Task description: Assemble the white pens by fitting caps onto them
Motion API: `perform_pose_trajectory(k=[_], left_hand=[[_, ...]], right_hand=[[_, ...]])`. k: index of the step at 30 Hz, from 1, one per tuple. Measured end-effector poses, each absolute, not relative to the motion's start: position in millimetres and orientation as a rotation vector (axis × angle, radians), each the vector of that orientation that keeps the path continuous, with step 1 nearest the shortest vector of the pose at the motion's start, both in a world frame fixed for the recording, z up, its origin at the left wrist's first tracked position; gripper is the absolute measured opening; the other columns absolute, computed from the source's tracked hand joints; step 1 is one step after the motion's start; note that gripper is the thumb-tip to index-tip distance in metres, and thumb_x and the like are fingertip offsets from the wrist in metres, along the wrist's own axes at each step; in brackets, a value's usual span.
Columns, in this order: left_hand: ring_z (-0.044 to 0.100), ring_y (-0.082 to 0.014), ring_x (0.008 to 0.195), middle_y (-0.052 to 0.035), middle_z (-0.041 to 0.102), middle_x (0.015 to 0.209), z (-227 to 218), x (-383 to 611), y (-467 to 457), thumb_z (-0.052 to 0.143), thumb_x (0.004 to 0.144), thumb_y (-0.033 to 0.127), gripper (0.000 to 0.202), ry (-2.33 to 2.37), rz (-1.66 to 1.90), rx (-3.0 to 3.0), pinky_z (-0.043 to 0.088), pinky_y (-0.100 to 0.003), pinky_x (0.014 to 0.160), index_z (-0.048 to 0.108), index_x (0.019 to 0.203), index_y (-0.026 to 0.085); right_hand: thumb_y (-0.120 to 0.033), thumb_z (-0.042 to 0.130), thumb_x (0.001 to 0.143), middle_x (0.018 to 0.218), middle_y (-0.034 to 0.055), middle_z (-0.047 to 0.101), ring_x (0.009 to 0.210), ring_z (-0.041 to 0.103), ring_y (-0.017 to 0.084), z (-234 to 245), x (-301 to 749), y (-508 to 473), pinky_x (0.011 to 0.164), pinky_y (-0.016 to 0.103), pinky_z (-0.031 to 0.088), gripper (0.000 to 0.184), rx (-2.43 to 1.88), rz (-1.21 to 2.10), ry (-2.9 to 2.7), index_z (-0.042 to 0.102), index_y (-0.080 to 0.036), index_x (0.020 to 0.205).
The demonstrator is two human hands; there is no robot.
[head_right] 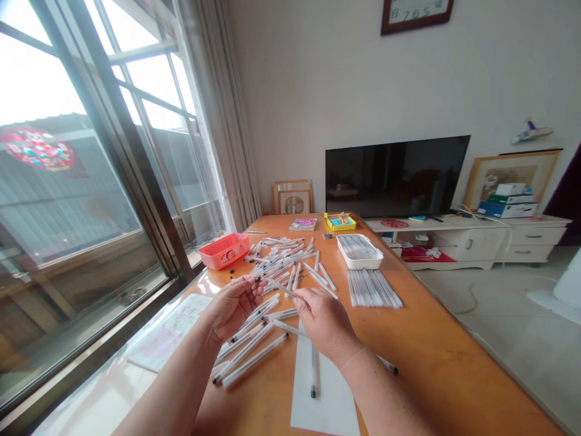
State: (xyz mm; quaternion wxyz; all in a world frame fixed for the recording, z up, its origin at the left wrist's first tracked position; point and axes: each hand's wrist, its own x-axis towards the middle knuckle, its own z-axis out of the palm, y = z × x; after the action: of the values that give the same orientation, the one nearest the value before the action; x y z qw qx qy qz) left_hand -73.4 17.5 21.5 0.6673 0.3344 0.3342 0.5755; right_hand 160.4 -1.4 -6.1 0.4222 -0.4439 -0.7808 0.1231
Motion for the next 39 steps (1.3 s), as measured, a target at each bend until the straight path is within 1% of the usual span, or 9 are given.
perform_pose_trajectory(k=[2, 5, 10, 14, 19, 23, 27, 34, 39], left_hand=[[0.068, -0.0120, 0.075, -0.0130, 0.072, 0.097, 21, -74, 19, 0.069, 0.083, 0.013, 0.014, 0.765, 1.302, 0.695, 0.056, -0.022, 0.067, 0.067, 0.097, 0.012], [0.067, -0.0102, 0.071, -0.0113, 0.072, 0.094, 21, -74, 21, 0.067, 0.082, 0.008, 0.015, 0.782, 1.322, 0.628, 0.055, -0.020, 0.065, 0.067, 0.096, 0.012], [0.065, -0.0099, 0.070, -0.0094, 0.071, 0.091, 20, -73, 21, 0.062, 0.081, 0.003, 0.031, 0.780, 1.351, 0.649, 0.055, -0.021, 0.067, 0.068, 0.110, 0.013], [0.064, -0.0104, 0.071, -0.0084, 0.069, 0.089, 19, -73, 21, 0.064, 0.083, 0.007, 0.025, 0.762, 1.321, 0.687, 0.055, -0.021, 0.068, 0.070, 0.107, 0.012], [0.063, -0.0105, 0.072, -0.0061, 0.066, 0.084, 18, -70, 19, 0.066, 0.085, 0.010, 0.014, 0.740, 1.310, 0.716, 0.054, -0.021, 0.069, 0.069, 0.099, 0.013], [0.061, -0.0089, 0.067, -0.0055, 0.065, 0.082, 19, -67, 17, 0.068, 0.085, 0.011, 0.011, 0.757, 1.299, 0.744, 0.051, -0.019, 0.062, 0.066, 0.095, 0.013], [0.056, -0.0066, 0.059, -0.0022, 0.062, 0.076, 16, -67, 19, 0.071, 0.082, 0.012, 0.013, 0.742, 1.297, 0.778, 0.049, -0.017, 0.056, 0.065, 0.094, 0.014], [0.069, -0.0123, 0.077, -0.0067, 0.071, 0.090, 8, -70, 26, 0.069, 0.080, 0.008, 0.020, 0.743, 1.320, 0.693, 0.055, -0.020, 0.067, 0.062, 0.097, 0.016], [0.071, -0.0148, 0.080, -0.0082, 0.072, 0.093, 7, -67, 26, 0.072, 0.079, 0.010, 0.020, 0.756, 1.317, 0.733, 0.056, -0.021, 0.067, 0.063, 0.095, 0.015]], right_hand=[[-0.029, 0.049, 0.096, 0.096, 0.0033, 0.072, 0.091, 0.064, 0.021, -6, 161, -2, 0.081, 0.032, 0.047, 0.025, -1.109, 0.317, -1.955, 0.071, -0.027, 0.107], [-0.029, 0.049, 0.096, 0.096, 0.0035, 0.072, 0.091, 0.064, 0.021, -6, 160, -2, 0.082, 0.032, 0.047, 0.025, -1.106, 0.321, -1.953, 0.071, -0.026, 0.108], [-0.028, 0.049, 0.096, 0.096, 0.0043, 0.073, 0.092, 0.064, 0.022, -7, 160, -2, 0.081, 0.032, 0.048, 0.026, -1.103, 0.322, -1.944, 0.072, -0.025, 0.107], [-0.029, 0.049, 0.096, 0.095, 0.0039, 0.073, 0.091, 0.064, 0.022, -7, 160, -2, 0.081, 0.032, 0.048, 0.026, -1.106, 0.329, -1.946, 0.072, -0.026, 0.107], [-0.029, 0.048, 0.096, 0.095, 0.0037, 0.073, 0.090, 0.064, 0.021, -8, 160, -2, 0.080, 0.031, 0.047, 0.026, -1.108, 0.334, -1.946, 0.071, -0.026, 0.107], [-0.030, 0.048, 0.096, 0.092, 0.0034, 0.072, 0.087, 0.064, 0.021, -8, 159, -2, 0.078, 0.031, 0.048, 0.026, -1.114, 0.334, -1.950, 0.072, -0.026, 0.106], [-0.031, 0.047, 0.096, 0.090, 0.0038, 0.072, 0.087, 0.064, 0.021, -8, 159, -1, 0.079, 0.031, 0.048, 0.027, -1.120, 0.328, -1.951, 0.072, -0.025, 0.105], [-0.029, 0.049, 0.095, 0.090, 0.0040, 0.072, 0.086, 0.065, 0.021, -9, 157, -1, 0.080, 0.031, 0.049, 0.026, -1.112, 0.320, -1.969, 0.073, -0.026, 0.104], [-0.029, 0.050, 0.095, 0.090, 0.0037, 0.073, 0.086, 0.066, 0.021, -10, 156, -1, 0.078, 0.030, 0.049, 0.025, -1.110, 0.329, -1.972, 0.073, -0.027, 0.104]])
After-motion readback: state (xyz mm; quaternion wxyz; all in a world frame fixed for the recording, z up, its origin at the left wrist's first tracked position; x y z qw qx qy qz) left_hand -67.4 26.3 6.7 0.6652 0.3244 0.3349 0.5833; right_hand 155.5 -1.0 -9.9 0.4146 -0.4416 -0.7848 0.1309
